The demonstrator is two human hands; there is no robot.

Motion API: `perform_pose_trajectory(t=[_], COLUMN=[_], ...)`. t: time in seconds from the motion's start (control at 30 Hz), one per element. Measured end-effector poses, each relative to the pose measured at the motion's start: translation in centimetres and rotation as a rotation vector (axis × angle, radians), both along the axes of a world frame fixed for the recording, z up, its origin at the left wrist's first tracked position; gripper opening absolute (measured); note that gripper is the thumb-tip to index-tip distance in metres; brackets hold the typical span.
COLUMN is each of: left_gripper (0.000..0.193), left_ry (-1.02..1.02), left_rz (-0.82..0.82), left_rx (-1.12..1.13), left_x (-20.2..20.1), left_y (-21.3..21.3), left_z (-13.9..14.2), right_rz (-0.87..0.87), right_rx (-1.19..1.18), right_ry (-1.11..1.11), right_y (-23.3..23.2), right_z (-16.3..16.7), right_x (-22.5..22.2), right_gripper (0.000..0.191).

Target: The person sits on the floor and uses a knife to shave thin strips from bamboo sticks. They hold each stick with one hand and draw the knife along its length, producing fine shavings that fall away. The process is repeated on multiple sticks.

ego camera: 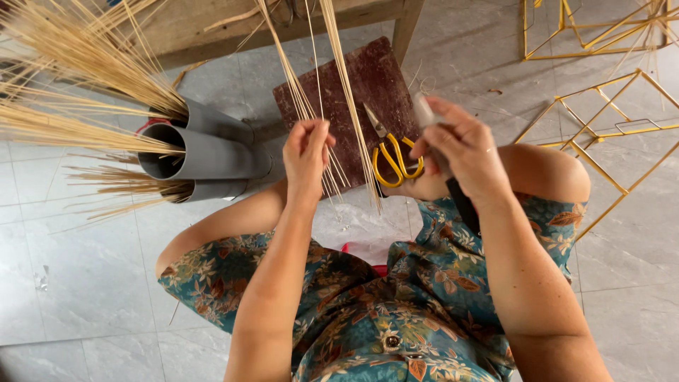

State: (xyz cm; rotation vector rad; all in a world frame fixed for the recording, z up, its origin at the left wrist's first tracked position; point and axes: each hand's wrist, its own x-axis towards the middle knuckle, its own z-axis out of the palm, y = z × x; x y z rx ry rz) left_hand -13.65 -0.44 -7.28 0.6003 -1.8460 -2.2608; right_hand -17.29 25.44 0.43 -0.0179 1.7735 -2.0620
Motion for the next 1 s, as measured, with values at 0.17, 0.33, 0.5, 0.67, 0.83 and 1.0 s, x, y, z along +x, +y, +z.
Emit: perform_pose_trajectory(t=[0.17,0.33,0.5,0.67,0.83,1.0], left_gripper=[0.015,0.01,0.01,0.011,0.022,0.017], left_ry=[-0.108,-0.057,-0.083,-0.027,-0.146,-0.122], left_rz=[-0.184,-0.455,-0.508,-0.521,-0.601,-0.527], left_rx=[-0.11,-0.266,-0.476,-0.512,-0.358,-0.434], left_x=[5.5,7.6,8.6,9.5,8.5,6.3], left_y=[0.9,0.5,-1.1,-3.6,-1.6,1.3], left_z=[3.0,4.9,6.8,8.8,8.4,7.1], right_rz=[0.257,0.271,0.127,0.071,0.228,0.28], right_rx=[0.138,0.102,-0.004,-0.056,-0.018,-0.001], right_ry=[-0.059,-0.033,-0.057,-0.007,-0.032,0.035], right_y=[-2.2,-2.6,-1.9,-1.9,-4.5,-5.1], right_z=[0.7,1.0,0.9,0.7,0.2,-0.3], right_x=[1.2,1.6,1.5,1.9,3.7,4.4], right_gripper=[0.052,0.046,0.02,0.015,0.018,0.015])
